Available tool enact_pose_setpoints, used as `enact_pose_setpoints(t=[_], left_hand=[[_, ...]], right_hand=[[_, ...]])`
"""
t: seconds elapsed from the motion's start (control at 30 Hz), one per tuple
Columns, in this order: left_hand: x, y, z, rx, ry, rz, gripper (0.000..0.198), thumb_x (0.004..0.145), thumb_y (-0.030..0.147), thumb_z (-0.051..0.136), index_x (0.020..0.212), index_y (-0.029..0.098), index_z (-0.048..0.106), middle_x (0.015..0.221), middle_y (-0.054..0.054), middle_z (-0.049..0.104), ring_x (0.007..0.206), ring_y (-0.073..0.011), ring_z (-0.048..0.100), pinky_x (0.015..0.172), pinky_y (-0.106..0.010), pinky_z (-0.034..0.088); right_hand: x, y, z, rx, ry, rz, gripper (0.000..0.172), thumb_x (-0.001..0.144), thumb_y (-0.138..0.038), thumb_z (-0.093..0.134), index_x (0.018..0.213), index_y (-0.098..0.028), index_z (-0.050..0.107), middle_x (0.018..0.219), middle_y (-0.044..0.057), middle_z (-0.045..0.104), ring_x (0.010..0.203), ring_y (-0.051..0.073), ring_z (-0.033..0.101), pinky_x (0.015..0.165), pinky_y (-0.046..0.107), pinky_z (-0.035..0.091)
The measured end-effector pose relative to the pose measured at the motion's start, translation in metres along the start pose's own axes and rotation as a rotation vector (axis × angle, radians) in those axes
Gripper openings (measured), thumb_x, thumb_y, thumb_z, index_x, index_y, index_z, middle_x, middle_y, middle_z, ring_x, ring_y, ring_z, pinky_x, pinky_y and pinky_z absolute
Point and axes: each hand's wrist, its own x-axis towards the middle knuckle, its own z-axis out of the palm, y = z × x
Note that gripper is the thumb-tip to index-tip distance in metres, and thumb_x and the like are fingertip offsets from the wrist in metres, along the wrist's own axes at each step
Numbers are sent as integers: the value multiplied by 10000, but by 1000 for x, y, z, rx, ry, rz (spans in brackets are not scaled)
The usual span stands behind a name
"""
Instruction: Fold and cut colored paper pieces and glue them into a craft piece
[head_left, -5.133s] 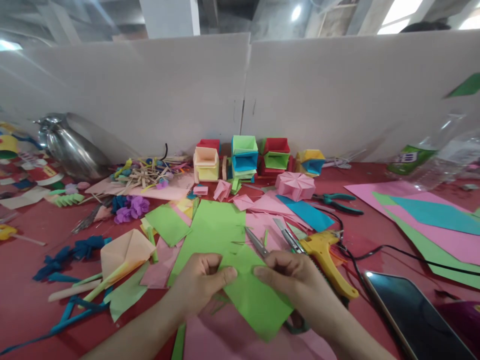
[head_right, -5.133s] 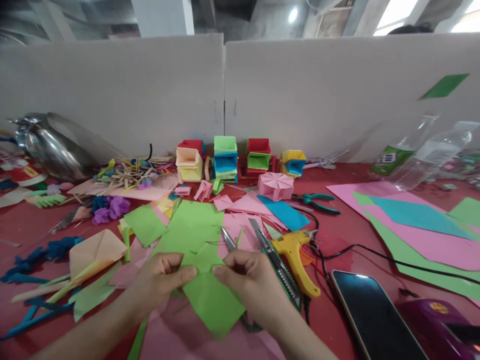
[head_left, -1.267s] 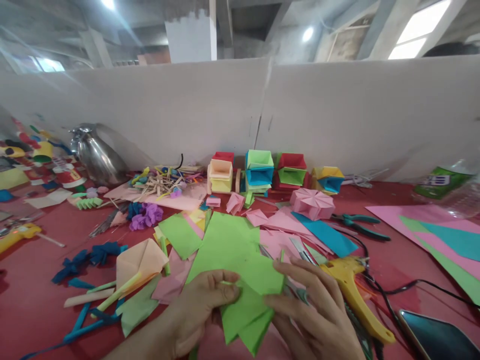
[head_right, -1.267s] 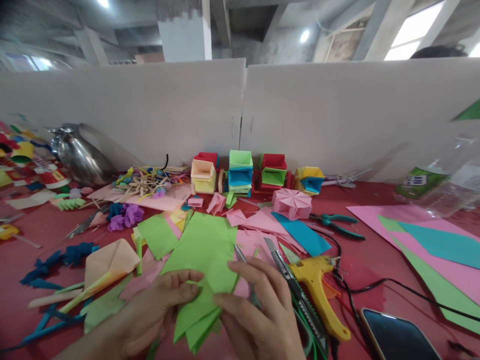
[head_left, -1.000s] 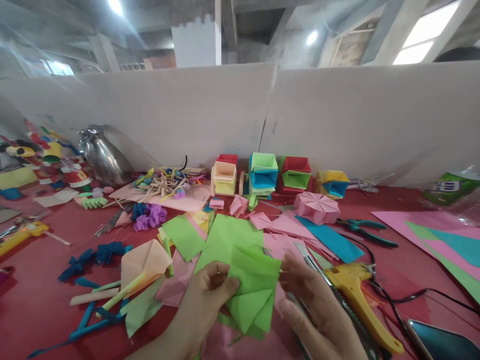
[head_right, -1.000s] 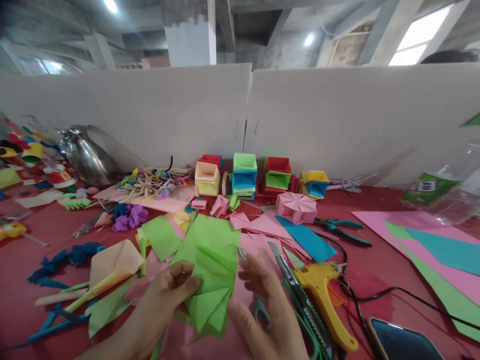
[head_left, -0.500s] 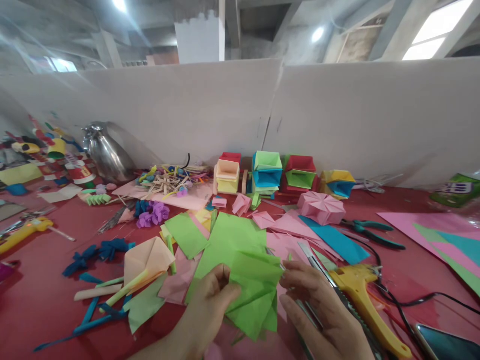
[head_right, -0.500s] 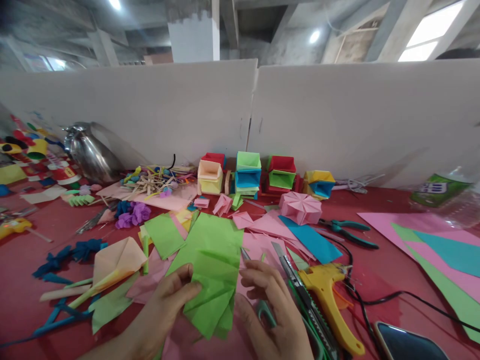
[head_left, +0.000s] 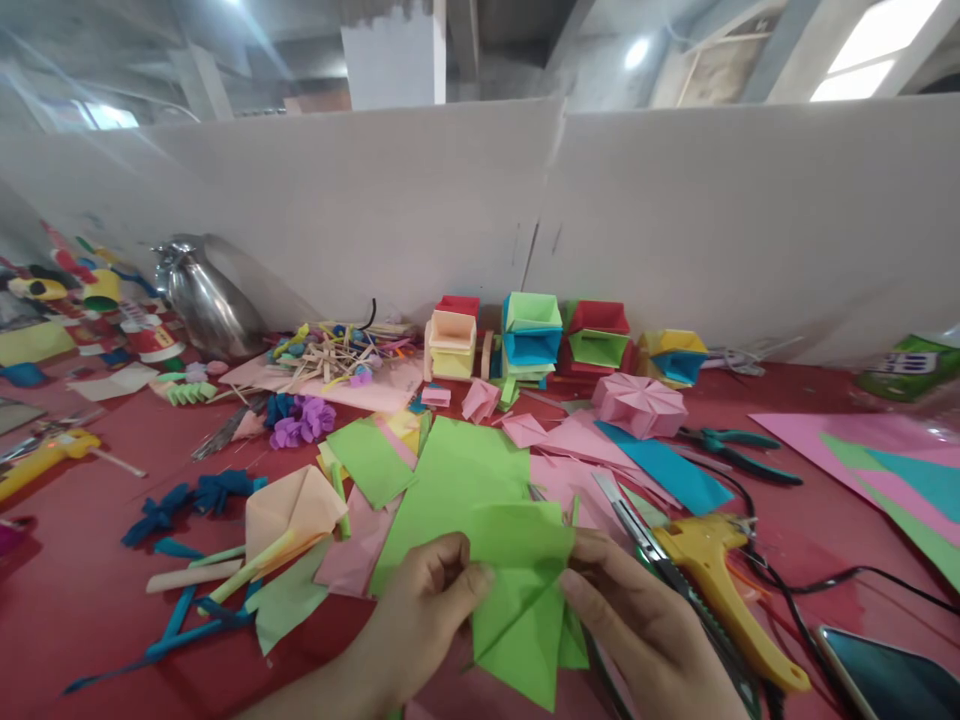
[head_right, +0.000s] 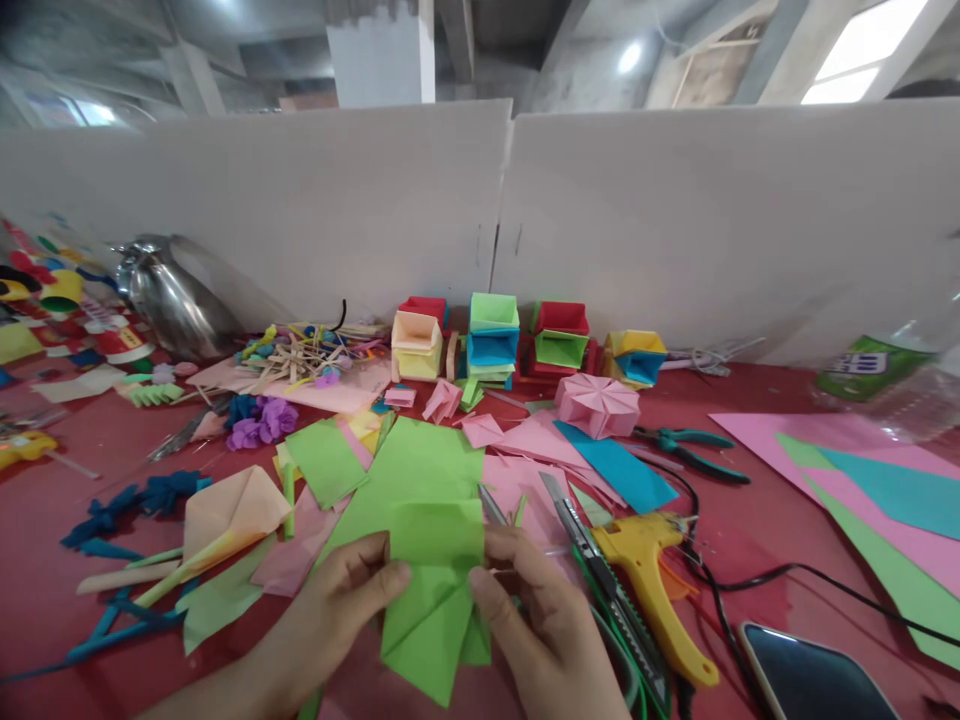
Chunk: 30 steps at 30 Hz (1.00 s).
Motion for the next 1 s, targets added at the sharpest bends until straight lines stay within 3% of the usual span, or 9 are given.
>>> enact_pose_setpoints(t=[0.1,0.27,0.37,0.53,0.67,0.8,1.0], left_hand=[[1,2,-3,7,16,32,370,744,445,633,592,169,438,523,84,331,476,-52,328,450,-152,284],[0,0,-2,33,33,-31,371,797,501,540,637,188,418,444,110,363,280,-23,307,279,-134,212],[-1,-3,0,-33,-17,-48,318,787,482,567,730,193,447,488,99,445,264,-31,371,245,-123,264],[-1,-1,3,-101,-123,-53,314,755,436,629,860,151,548,618,20,578,377,-56,483,316,-148,401],[1,1,4,-97,-111,-54,338,689,431,698,783,120,604,577,14,568,374,-41,436,361,-161,370],[2,-1,3,-153,-119,-13,326,628,404,757,753,127,637,585,11,567,501,-77,492,483,-190,391],[-4,2,3,54,-72,-23,465,716,573,594,543,145,533,396,67,373,369,-59,332,386,-204,233]], right_hand=[[0,-3,-1,25,30,42,232,858,-332,540,1040,-232,644,997,46,674,890,186,624,782,240,513],[1,-7,0,79,16,52,264,850,-335,553,1076,-239,649,989,56,688,933,206,630,790,257,525],[1,-4,1,120,-1,57,300,847,-345,555,1114,-231,630,1001,76,688,936,222,636,784,287,536],[-1,1,2,83,10,36,302,855,-333,539,1127,-226,617,1097,88,655,996,233,612,840,319,517],[-1,1,-1,6,23,32,328,859,-325,528,1161,-215,589,1104,94,645,985,231,609,837,315,515],[-1,2,-3,-13,2,45,371,846,-332,544,1197,-214,560,1063,94,652,907,213,624,811,318,522],[-1,-3,0,5,-10,50,376,808,-280,589,1180,-235,571,1151,87,618,1036,237,583,848,330,509]])
